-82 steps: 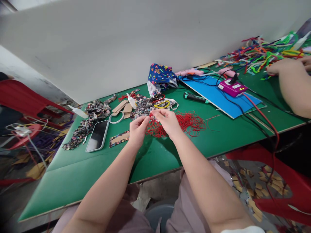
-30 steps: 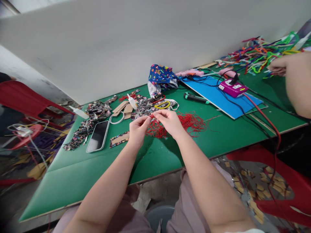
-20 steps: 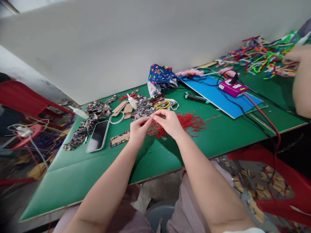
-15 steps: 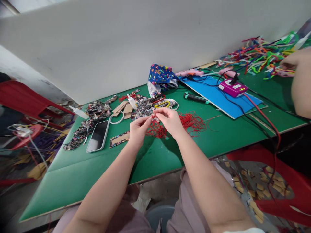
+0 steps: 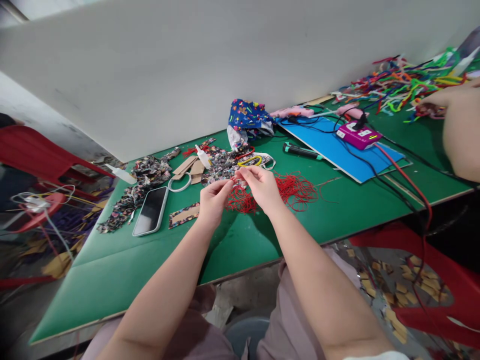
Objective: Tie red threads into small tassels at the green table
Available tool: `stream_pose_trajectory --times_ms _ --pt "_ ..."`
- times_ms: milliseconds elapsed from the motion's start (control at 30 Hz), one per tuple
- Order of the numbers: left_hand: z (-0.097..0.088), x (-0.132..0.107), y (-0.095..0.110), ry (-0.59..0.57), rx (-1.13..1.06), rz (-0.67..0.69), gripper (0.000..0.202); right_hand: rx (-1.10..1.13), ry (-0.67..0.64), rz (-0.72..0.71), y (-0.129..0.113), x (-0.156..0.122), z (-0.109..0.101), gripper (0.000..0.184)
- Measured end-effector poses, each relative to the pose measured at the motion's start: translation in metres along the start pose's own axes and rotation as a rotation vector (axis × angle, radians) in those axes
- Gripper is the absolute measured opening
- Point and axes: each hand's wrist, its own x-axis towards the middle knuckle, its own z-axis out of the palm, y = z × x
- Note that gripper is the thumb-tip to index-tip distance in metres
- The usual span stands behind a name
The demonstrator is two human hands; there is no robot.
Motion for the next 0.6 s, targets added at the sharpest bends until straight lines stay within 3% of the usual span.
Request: stream_pose_trajectory --times_ms 400,600 --pt "-0.001 0.000 0.000 0.010 -0.091 -0.035 0.025 -0.166 -0.099 -0.003 -0.010 -0.002 -0.005 0.018" --pt "-0.002 0.000 -0.001 -0.002 -0.094 -0.036 0.025 -0.115 -0.076 -0.028 -0.005 0.000 -0.007 0.019"
